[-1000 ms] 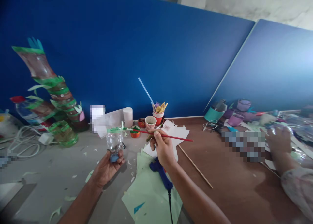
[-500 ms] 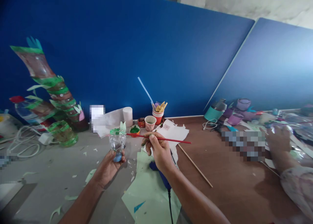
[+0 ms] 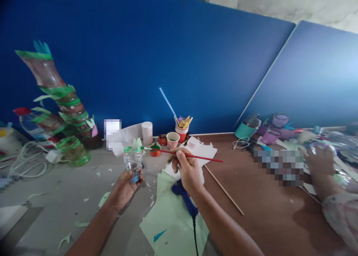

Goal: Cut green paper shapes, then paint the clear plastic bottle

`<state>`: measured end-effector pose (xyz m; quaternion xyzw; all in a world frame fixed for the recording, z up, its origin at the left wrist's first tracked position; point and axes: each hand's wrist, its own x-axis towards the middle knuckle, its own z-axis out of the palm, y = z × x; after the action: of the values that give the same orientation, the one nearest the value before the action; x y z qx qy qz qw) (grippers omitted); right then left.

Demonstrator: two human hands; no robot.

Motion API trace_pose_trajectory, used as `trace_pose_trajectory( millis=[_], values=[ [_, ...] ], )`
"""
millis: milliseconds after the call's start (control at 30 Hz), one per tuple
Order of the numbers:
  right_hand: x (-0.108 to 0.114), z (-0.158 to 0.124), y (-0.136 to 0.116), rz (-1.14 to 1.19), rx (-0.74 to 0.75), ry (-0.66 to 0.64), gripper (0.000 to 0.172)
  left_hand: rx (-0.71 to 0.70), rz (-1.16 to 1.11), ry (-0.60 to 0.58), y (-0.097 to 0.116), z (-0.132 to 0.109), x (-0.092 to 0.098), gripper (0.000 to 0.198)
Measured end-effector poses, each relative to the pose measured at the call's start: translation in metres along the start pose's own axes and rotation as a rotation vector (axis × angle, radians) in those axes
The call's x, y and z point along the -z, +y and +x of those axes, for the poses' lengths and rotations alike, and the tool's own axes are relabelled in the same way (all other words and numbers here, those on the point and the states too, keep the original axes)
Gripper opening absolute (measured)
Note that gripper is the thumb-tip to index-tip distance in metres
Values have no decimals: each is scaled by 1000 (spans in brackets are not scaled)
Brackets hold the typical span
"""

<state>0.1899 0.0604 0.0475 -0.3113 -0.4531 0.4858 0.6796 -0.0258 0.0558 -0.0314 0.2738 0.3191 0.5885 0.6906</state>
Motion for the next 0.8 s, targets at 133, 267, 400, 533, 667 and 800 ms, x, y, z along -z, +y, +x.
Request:
trace_pose_trajectory(
  millis=[133, 267, 400, 533, 667, 800],
  values=[
    [-8, -7, -3, 22, -28, -58, 23, -3, 31, 36, 0, 0, -3, 40],
    [-14, -11, -1, -3, -35, -85, 23, -15, 63, 60, 0, 0, -7, 40],
    [-13, -9, 1, -12, -29, -78, 23, -30, 77, 61, -1, 0, -8, 39],
    [-6, -4, 1, -72, -19, -35, 24, -35, 57, 63, -1, 0, -6, 37],
    [-1, -1, -1, -89, 15, -1, 23, -20, 32, 24, 0, 0, -3, 33],
    [-2, -4, -5, -57, 26, -17, 23, 12, -35, 11, -1, 3, 0, 33]
  ],
)
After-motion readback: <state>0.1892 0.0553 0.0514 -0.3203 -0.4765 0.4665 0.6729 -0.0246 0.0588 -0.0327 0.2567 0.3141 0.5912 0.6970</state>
